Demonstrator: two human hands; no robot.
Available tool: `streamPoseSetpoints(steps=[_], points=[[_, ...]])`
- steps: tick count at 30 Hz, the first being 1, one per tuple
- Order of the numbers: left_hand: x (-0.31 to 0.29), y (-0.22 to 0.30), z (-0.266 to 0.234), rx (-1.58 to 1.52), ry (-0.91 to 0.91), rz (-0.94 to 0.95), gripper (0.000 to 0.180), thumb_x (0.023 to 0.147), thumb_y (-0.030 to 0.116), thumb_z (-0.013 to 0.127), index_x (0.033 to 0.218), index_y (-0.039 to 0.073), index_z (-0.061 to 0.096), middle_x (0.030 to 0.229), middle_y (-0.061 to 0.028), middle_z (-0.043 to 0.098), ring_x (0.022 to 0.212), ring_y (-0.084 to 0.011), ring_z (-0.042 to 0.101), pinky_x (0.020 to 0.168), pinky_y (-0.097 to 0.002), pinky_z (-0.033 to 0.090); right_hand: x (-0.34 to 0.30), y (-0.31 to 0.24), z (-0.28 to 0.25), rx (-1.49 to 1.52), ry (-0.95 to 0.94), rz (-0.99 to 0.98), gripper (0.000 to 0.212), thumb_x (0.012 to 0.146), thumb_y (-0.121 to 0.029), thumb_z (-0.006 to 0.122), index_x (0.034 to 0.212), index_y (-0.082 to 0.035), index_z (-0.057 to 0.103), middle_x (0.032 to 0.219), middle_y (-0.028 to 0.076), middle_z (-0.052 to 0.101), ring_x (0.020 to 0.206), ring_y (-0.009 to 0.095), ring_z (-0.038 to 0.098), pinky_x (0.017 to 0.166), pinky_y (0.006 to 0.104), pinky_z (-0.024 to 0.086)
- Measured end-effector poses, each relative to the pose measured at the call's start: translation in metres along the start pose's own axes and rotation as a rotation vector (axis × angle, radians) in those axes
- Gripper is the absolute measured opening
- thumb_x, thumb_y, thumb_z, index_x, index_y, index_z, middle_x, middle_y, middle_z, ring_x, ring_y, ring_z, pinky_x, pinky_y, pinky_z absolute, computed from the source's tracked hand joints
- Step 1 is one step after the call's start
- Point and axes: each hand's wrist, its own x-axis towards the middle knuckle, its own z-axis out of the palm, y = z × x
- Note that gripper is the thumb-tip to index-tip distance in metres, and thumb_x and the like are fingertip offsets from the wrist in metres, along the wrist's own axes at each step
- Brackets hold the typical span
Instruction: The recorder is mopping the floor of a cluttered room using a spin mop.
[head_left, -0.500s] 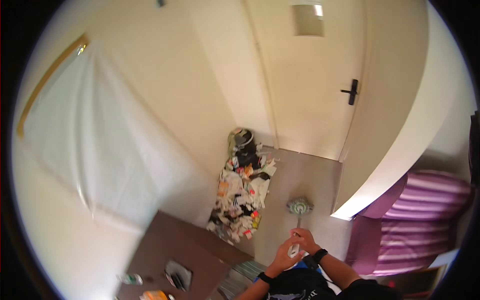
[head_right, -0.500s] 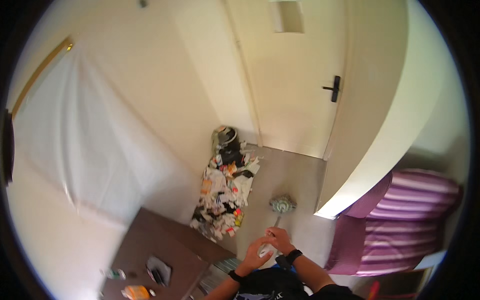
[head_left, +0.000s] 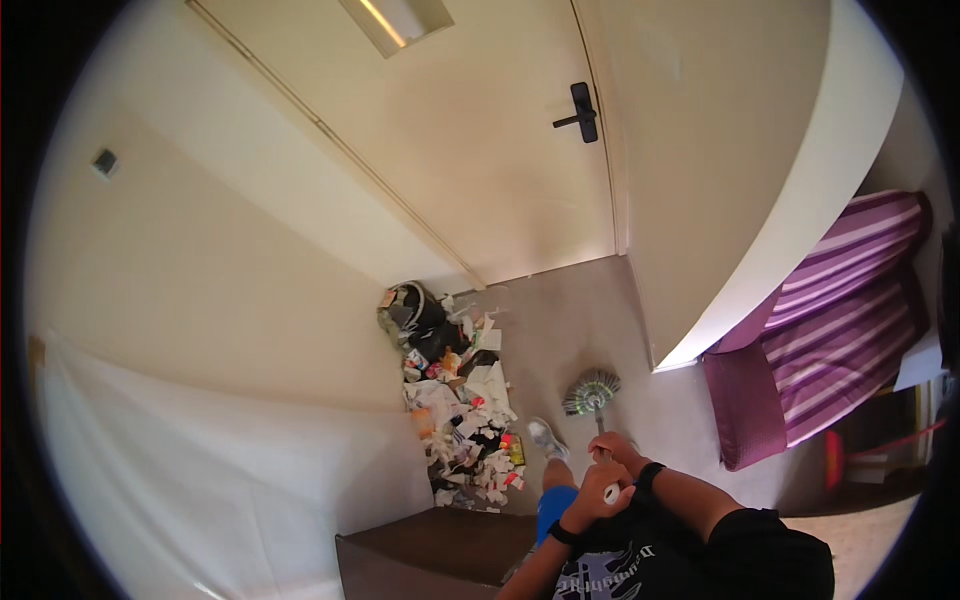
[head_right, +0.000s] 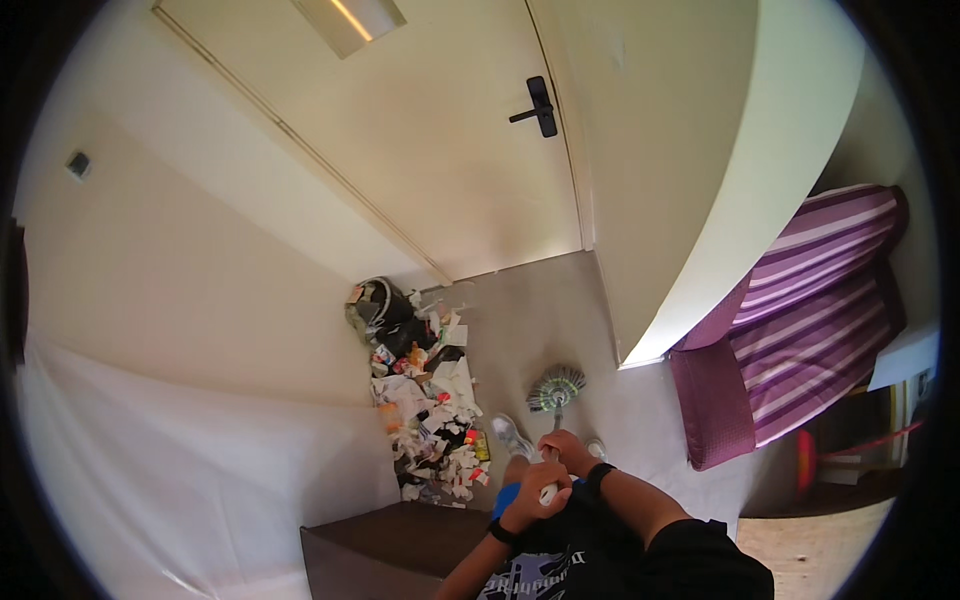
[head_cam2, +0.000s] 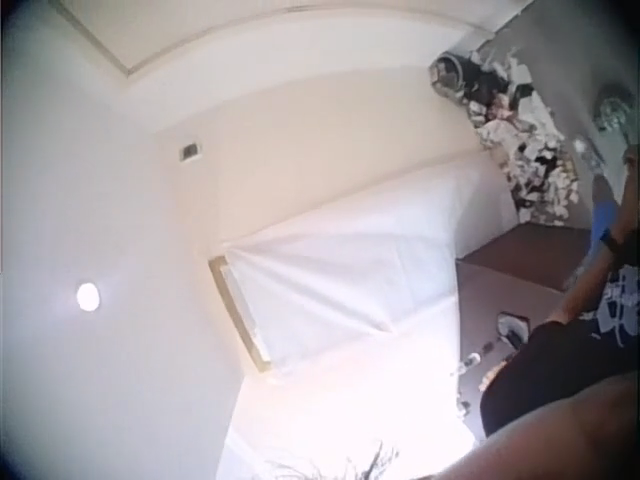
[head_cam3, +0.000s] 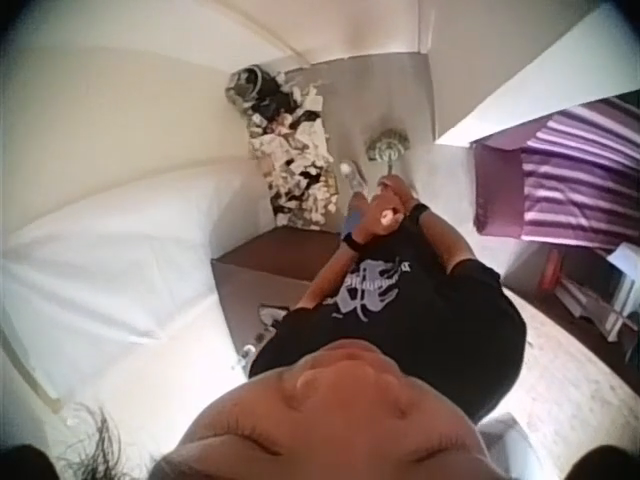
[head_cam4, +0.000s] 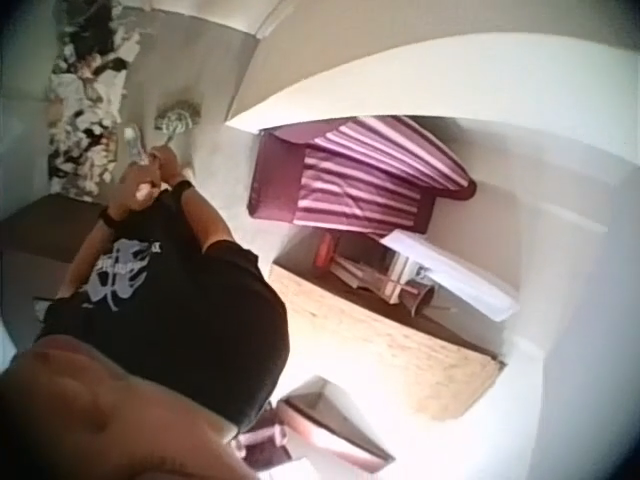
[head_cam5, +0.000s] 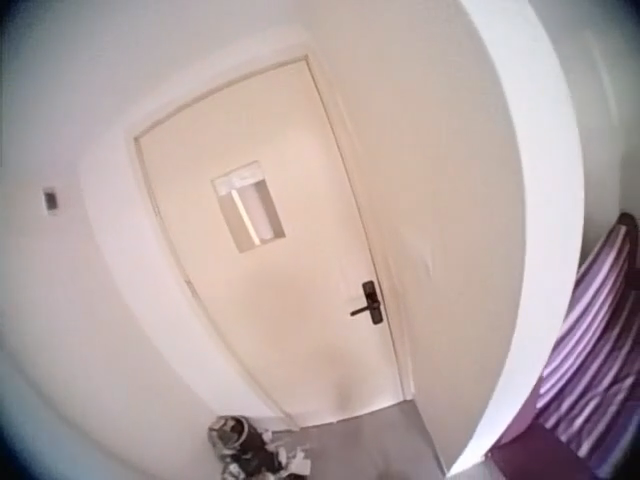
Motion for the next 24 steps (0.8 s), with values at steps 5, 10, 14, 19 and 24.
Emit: streamPoseSetpoints(steps=[5,10,14,19,24], points=[[0.055,-0.023,-0.044,0.0,-0.01,0.147,0.014,0.082,0.014,0.068,0.074,0.006,0.059,0.067,-0.0084,0.057,0.061,-0.0275,0.057,0.059,-0.0363,0.042,0.046,0.024,0.005,0.105,0.031,0.124,0.008,0.083,-0.014,0.064,0.09,-0.011,0.064,0.08,0.01,0.065,0.077,0.031,0.064,0.07,0.0399,0.05],[0.106,-0.059,-0.108,-0.037,-0.085,0.125,0.016,0.08,0.015,0.073,0.071,0.007,0.062,0.067,-0.0104,0.06,0.068,-0.0303,0.057,0.069,-0.0409,0.043,0.097,0.013,0.032,0.206,0.54,0.289,0.03,0.079,-0.035,0.065,0.089,-0.007,0.063,0.078,0.012,0.063,0.073,0.028,0.062,0.07,0.036,0.048],[0.125,-0.081,-0.19,-0.003,0.001,0.172,0.014,0.083,0.012,0.07,0.076,0.005,0.061,0.07,-0.0104,0.061,0.065,-0.0293,0.059,0.064,-0.0384,0.044,0.19,-0.031,0.026,0.207,0.361,0.199,0.032,0.076,-0.036,0.068,0.086,-0.005,0.064,0.077,0.012,0.064,0.072,0.028,0.063,0.067,0.0361,0.048],[0.133,-0.086,-0.289,-0.197,-0.005,-0.031,0.014,0.083,0.012,0.07,0.076,0.004,0.061,0.068,-0.0104,0.06,0.059,-0.0322,0.059,0.057,-0.0386,0.045,0.269,-0.016,0.036,0.132,-0.084,0.344,0.012,0.078,-0.017,0.067,0.087,-0.009,0.065,0.076,0.011,0.067,0.074,0.03,0.068,0.064,0.0387,0.05],[0.19,-0.057,-0.368,-0.197,-0.114,0.14,0.017,0.083,0.014,0.068,0.072,0.004,0.059,0.067,-0.0096,0.06,0.059,-0.0291,0.06,0.058,-0.0369,0.046,0.338,-0.023,0.027,-0.089,-0.056,0.204,0.023,0.071,-0.018,0.072,0.092,-0.014,0.064,0.076,0.007,0.067,0.072,0.036,0.064,0.063,0.0458,0.048]])
